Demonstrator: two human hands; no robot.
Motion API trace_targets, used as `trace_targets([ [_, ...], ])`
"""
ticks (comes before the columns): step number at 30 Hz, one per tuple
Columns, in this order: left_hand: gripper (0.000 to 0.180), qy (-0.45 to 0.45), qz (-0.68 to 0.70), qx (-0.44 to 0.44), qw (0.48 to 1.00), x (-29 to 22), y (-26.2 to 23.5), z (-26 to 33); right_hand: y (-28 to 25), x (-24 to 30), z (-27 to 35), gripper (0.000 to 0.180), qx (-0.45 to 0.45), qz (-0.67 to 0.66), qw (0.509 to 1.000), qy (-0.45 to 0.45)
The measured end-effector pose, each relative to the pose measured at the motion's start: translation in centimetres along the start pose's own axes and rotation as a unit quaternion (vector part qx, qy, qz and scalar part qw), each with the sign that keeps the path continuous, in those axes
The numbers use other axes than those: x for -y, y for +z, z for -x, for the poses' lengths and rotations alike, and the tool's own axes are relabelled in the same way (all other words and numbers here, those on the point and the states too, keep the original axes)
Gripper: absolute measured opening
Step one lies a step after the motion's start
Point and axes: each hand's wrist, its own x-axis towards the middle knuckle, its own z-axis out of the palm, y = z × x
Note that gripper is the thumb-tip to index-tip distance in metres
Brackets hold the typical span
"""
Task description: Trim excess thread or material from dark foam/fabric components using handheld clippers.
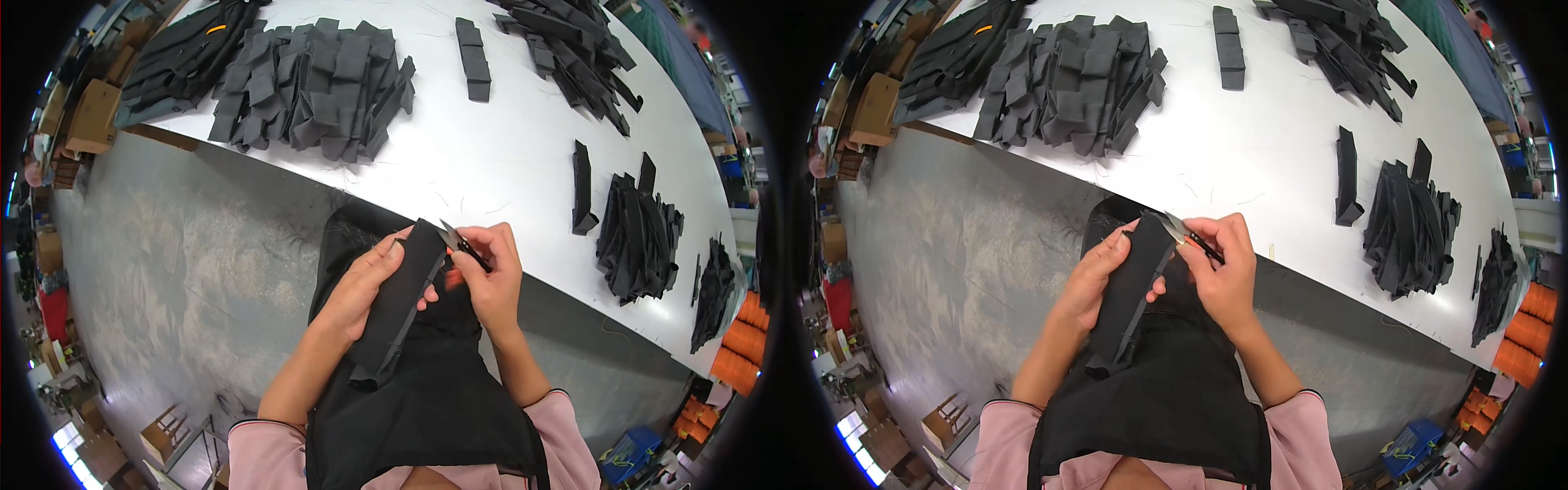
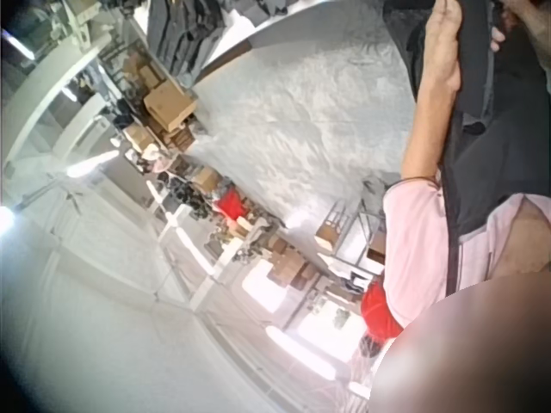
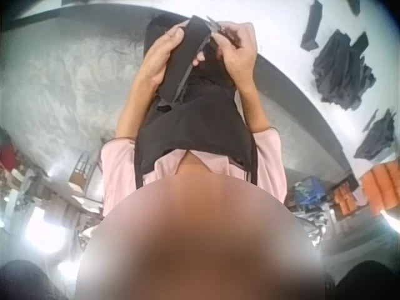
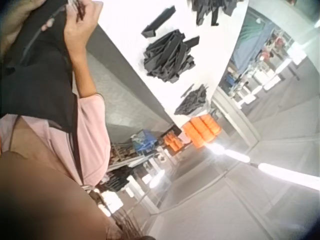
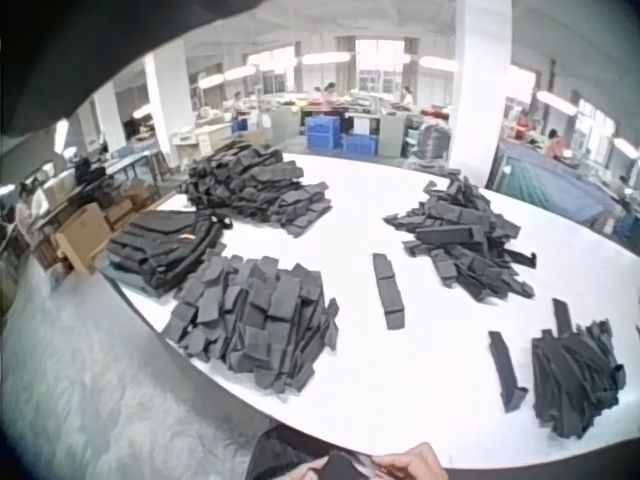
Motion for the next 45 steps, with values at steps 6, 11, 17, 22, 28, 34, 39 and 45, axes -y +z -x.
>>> trace_targets([
  [6, 0.046, -0.021, -0.057, 0.012, 0.998, -0.7, 0.6, 0.0, -1.0, 1.3, -0.6, 0.023, 0.035, 0.253, 0.954, -0.154],
  [11, 0.046, -0.078, -0.104, 0.034, 0.991, -0.8, 0.1, 0.1, -2.1, 1.9, -2.1, 0.025, 0.127, 0.276, 0.935, -0.181],
  [17, 0.046, -0.093, -0.149, 0.056, 0.983, -1.8, 0.5, 0.3, -3.9, 2.5, -3.0, 0.021, 0.146, 0.252, 0.946, -0.140],
  [22, 0.046, -0.119, -0.140, 0.081, 0.980, -2.0, 0.2, 0.3, -5.2, 3.0, -3.9, 0.024, 0.252, 0.263, 0.914, -0.181],
  [28, 0.046, -0.176, -0.163, 0.125, 0.963, -2.3, 0.0, 0.0, -5.5, 4.4, -5.4, 0.026, 0.374, 0.271, 0.873, -0.158],
  [34, 0.044, -0.166, -0.177, 0.107, 0.964, -2.3, 0.0, 0.1, -5.9, 3.4, -4.5, 0.026, 0.275, 0.283, 0.907, -0.146],
  [39, 0.042, -0.157, -0.184, 0.090, 0.966, -2.3, 0.0, 0.0, -5.2, 3.0, -3.2, 0.027, 0.281, 0.258, 0.909, -0.167],
  [45, 0.044, -0.169, -0.161, 0.110, 0.966, -2.5, 0.0, 0.1, -5.0, 2.6, -2.2, 0.022, 0.179, 0.239, 0.940, -0.164],
])
